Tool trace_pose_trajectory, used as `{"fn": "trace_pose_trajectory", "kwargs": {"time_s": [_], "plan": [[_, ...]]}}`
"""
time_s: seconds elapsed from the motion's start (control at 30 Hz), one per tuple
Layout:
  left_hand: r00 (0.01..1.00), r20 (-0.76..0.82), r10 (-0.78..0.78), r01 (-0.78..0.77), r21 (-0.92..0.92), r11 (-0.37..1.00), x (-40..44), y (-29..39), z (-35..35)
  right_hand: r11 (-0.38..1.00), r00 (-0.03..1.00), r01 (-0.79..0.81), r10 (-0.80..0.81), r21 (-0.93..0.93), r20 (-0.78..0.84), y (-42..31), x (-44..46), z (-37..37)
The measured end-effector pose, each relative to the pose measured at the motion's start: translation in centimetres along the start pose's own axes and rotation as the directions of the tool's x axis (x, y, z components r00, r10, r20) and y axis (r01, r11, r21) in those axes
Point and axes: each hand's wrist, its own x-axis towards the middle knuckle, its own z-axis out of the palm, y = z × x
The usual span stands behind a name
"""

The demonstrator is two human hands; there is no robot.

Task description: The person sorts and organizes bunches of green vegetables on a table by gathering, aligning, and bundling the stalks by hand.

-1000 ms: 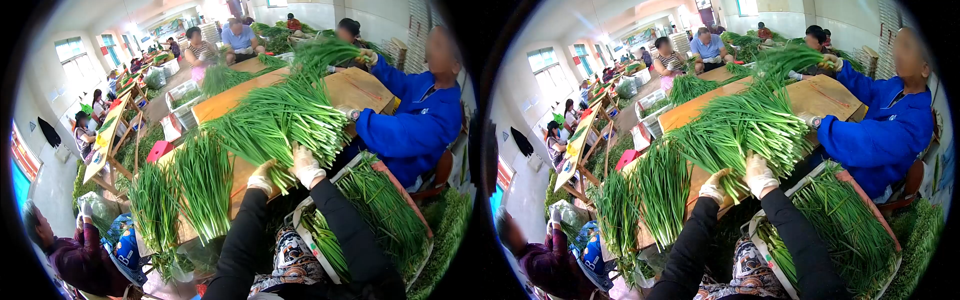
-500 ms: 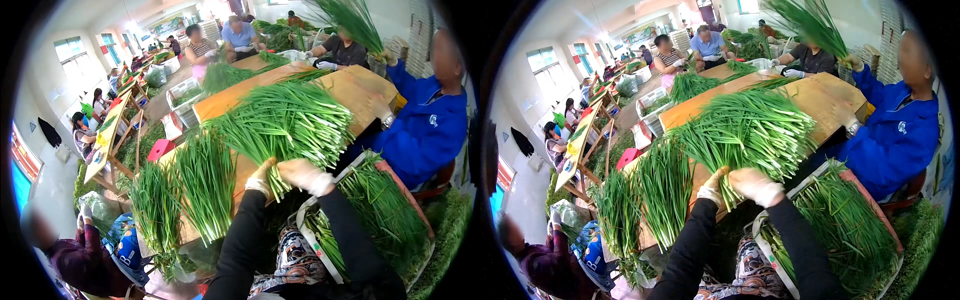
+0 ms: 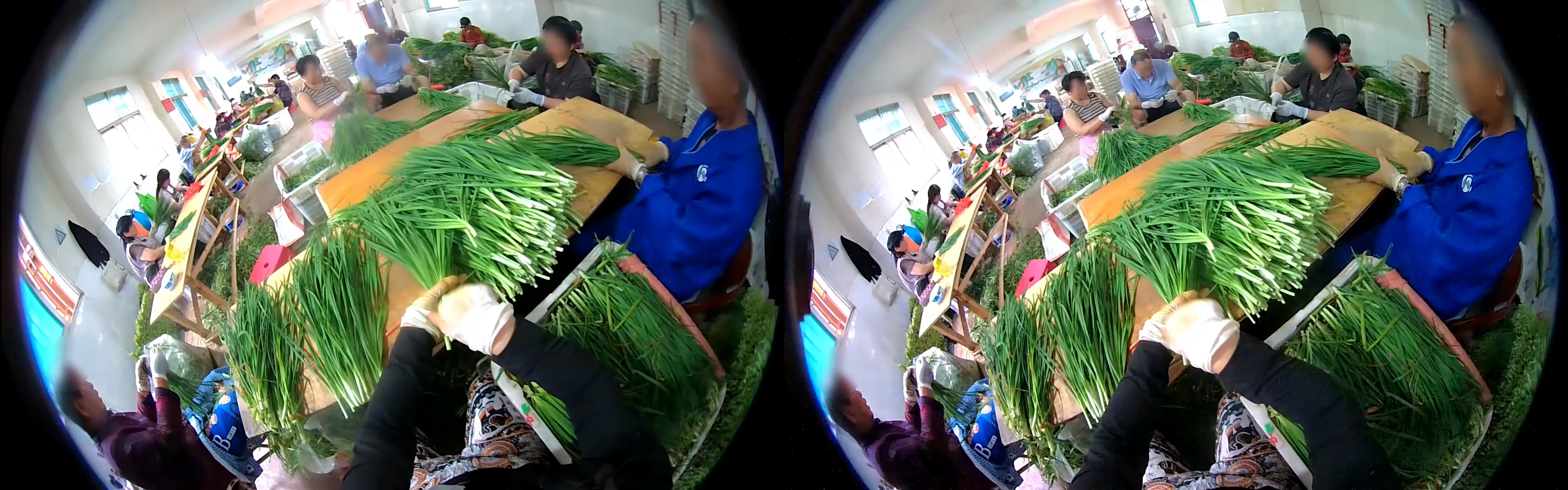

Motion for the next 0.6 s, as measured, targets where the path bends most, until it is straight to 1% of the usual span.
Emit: {"fn": "trace_pose_trajectory", "kwargs": {"time_s": [0.03, 0.07, 0.1, 0.13, 0.17, 0.2, 0.23, 0.27, 0.3, 0.33, 0.37, 0.4, 0.43, 0.47, 0.5, 0.57, 0.6], "plan": [[0.946, 0.283, 0.158, -0.215, 0.183, 0.959, 0.7, 0.3, -1.1, 0.997, 0.996, -0.06, 0.062, 0.042, -0.066, -0.7, 0.2, -1.9], [0.964, 0.229, 0.132, -0.157, 0.096, 0.983, 1.5, -0.2, -1.9, 0.99, 0.965, 0.101, -0.074, 0.096, -0.25, 0.7, 2.6, 0.8], [0.979, 0.174, 0.104, -0.106, 0.0, 0.994, 1.1, -0.2, -1.1, 0.995, 0.989, -0.059, 0.069, 0.079, -0.131, 0.6, 4.3, -1.9], [0.99, 0.118, 0.077, -0.065, -0.1, 0.993, 0.8, -0.1, -0.3, 0.978, 0.98, -0.143, 0.118, -0.151, -0.16, 1.2, 6.0, -1.8], [0.983, -0.179, -0.029, 0.045, 0.085, 0.995, -1.9, 1.6, 3.4, 0.902, 0.968, -0.227, 0.167, -0.368, -0.188, 1.7, 7.7, -1.8], [0.975, -0.156, -0.158, 0.184, 0.168, 0.968, -0.3, 2.3, 1.1, 0.811, 0.973, -0.222, 0.148, -0.541, -0.177, 4.0, 9.1, -0.3], [0.998, 0.021, -0.057, 0.053, 0.142, 0.988, -0.7, 2.7, 1.1, 0.831, 0.969, -0.233, 0.24, -0.506, -0.051, 5.8, 9.0, -1.2], [0.999, 0.01, -0.047, 0.046, 0.129, 0.991, -2.1, 3.5, 1.7, 0.844, 0.942, -0.255, 0.327, -0.473, 0.076, 7.6, 8.9, -2.2], [0.999, -0.003, -0.038, 0.038, 0.114, 0.993, -3.8, 4.5, 2.1, 0.844, 0.956, -0.294, 0.261, -0.448, -0.135, 12.3, 10.2, 1.9], [1.0, 0.018, -0.015, 0.012, 0.146, 0.989, -4.9, 5.2, 1.6, 0.878, 0.959, -0.284, 0.27, -0.385, -0.092, 14.3, 9.3, 1.3], [1.0, 0.021, -0.017, 0.013, 0.177, 0.984, -6.7, 6.1, 1.3, 0.891, 0.952, -0.303, 0.269, -0.338, -0.143, 16.1, 9.4, 2.0], [0.994, 0.107, 0.035, -0.067, 0.309, 0.949, -7.3, 6.9, -1.5, 0.902, 0.941, -0.33, 0.293, -0.278, -0.168, 16.5, 8.5, 1.6], [0.997, 0.061, -0.047, 0.04, 0.106, 0.994, -10.9, 7.7, 1.4, 0.903, 0.929, -0.347, 0.293, -0.255, -0.227, 17.1, 8.1, 2.0], [0.998, 0.066, 0.0, -0.007, 0.1, 0.995, -13.0, 8.2, 1.6, 0.906, 0.926, -0.358, 0.312, -0.227, -0.215, 17.1, 7.8, 2.0], [0.981, 0.194, -0.026, 0.028, -0.008, 1.0, -15.3, 8.6, 2.5, 0.908, 0.922, -0.368, 0.33, -0.201, -0.201, 17.1, 7.6, 1.9], [0.959, 0.215, 0.182, -0.18, -0.029, 0.983, -17.9, 8.7, 3.0, 0.917, 0.925, -0.354, 0.315, -0.183, -0.212, 16.8, 7.8, 2.2], [0.943, 0.253, 0.218, -0.196, -0.111, 0.974, -18.6, 8.2, 3.0, 0.915, 0.933, -0.35, 0.321, -0.202, -0.163, 16.2, 7.9, 1.7]]}}
